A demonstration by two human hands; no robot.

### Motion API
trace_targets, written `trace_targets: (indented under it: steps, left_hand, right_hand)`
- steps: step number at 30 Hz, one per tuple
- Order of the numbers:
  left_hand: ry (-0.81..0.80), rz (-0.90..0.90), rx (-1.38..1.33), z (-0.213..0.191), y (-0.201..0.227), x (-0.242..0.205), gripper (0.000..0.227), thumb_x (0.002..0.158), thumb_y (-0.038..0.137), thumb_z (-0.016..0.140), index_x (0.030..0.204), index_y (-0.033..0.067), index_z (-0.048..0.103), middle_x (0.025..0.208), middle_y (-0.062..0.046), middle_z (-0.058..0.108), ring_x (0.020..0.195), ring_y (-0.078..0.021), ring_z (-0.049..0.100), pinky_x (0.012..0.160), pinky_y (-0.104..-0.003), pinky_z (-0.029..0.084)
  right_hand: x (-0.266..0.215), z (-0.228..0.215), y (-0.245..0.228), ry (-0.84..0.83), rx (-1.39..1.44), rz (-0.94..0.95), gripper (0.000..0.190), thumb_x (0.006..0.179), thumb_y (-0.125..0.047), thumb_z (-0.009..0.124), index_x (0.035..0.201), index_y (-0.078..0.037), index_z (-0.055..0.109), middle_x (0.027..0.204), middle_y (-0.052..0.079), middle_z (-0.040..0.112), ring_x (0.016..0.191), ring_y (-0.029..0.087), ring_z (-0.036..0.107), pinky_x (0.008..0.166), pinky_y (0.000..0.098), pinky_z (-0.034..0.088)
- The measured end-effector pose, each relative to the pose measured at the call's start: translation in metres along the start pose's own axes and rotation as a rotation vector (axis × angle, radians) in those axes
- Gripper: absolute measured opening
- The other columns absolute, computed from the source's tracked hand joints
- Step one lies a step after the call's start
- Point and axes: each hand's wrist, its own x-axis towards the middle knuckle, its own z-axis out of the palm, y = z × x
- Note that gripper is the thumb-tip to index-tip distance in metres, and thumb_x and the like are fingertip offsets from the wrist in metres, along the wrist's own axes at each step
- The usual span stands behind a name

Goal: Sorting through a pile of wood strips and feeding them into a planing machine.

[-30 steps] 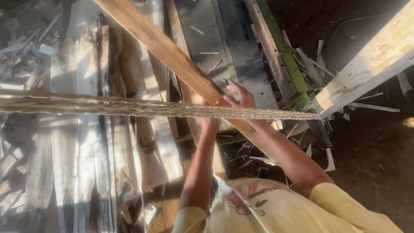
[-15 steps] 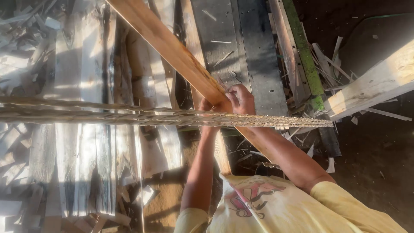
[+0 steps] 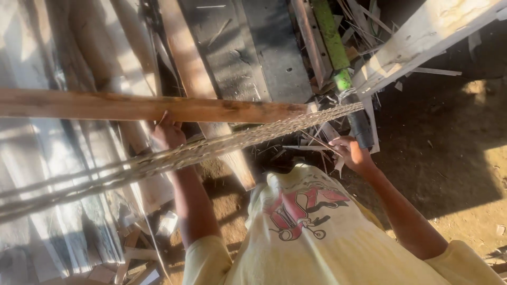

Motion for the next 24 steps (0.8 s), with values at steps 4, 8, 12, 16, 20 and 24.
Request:
trace_targets:
  steps: [4,8,12,16,20,24]
  left_hand:
    - [0.065,-0.037,-0.112,-0.051,-0.043,0.041,0.064,0.09,-0.011,0.061,0.147,0.0143,0.044,0.129,-0.018,0.063,0.106,-0.0312,0.072,0.083,-0.042,0.066]
    - [0.027,-0.031,-0.25,-0.056,-0.048,0.046,0.061,0.09,-0.014,0.06,0.147,0.0069,0.048,0.131,-0.023,0.061,0.107,-0.0391,0.07,0.084,-0.049,0.066]
    - [0.111,0.0,-0.359,-0.048,-0.104,0.069,0.06,0.087,-0.014,0.056,0.142,0.0085,0.049,0.13,-0.022,0.06,0.108,-0.039,0.071,0.084,-0.049,0.063]
    - [0.223,0.079,-0.381,-0.006,-0.157,0.085,0.056,0.088,-0.016,0.061,0.139,0.0043,0.049,0.134,-0.022,0.059,0.109,-0.0388,0.07,0.087,-0.049,0.063]
    - [0.381,0.0,-0.287,0.019,-0.179,0.094,0.053,0.091,-0.014,0.061,0.14,0.0052,0.051,0.136,-0.017,0.059,0.114,-0.0341,0.068,0.088,-0.047,0.064]
    - [0.366,-0.05,-0.344,0.029,-0.177,0.119,0.052,0.093,-0.01,0.057,0.14,0.0126,0.05,0.133,-0.016,0.06,0.11,-0.035,0.068,0.085,-0.048,0.063]
  right_hand:
    - [0.011,-0.061,-0.029,0.046,0.272,0.891,0.031,0.105,-0.015,0.061,0.134,-0.007,0.07,0.107,0.015,0.071,0.088,0.026,0.066,0.076,0.0387,0.051]
    - [0.075,-0.108,-0.128,0.069,0.731,0.869,0.044,0.099,-0.026,0.058,0.136,-0.001,0.056,0.108,0.01,0.075,0.094,0.021,0.073,0.086,0.0347,0.061]
    - [0.093,-0.098,-0.137,-0.126,0.475,0.862,0.071,0.079,-0.014,0.075,0.144,-0.006,0.047,0.098,0.007,0.07,0.082,0.016,0.069,0.061,0.0344,0.06]
    - [0.112,-0.087,-0.149,-0.133,0.2,0.864,0.054,0.086,-0.013,0.073,0.134,0.002,0.052,0.083,0.012,0.065,0.06,0.022,0.061,0.051,0.0366,0.052]
    - [0.105,-0.076,-0.137,-0.107,0.242,0.933,0.068,0.08,-0.008,0.068,0.143,-0.001,0.043,0.077,0.01,0.059,0.055,0.017,0.058,0.045,0.0353,0.047]
    - [0.11,-0.064,-0.136,-0.126,0.119,1.043,0.08,0.078,-0.008,0.066,0.151,-0.003,0.034,0.069,0.016,0.059,0.051,0.022,0.057,0.045,0.0382,0.045]
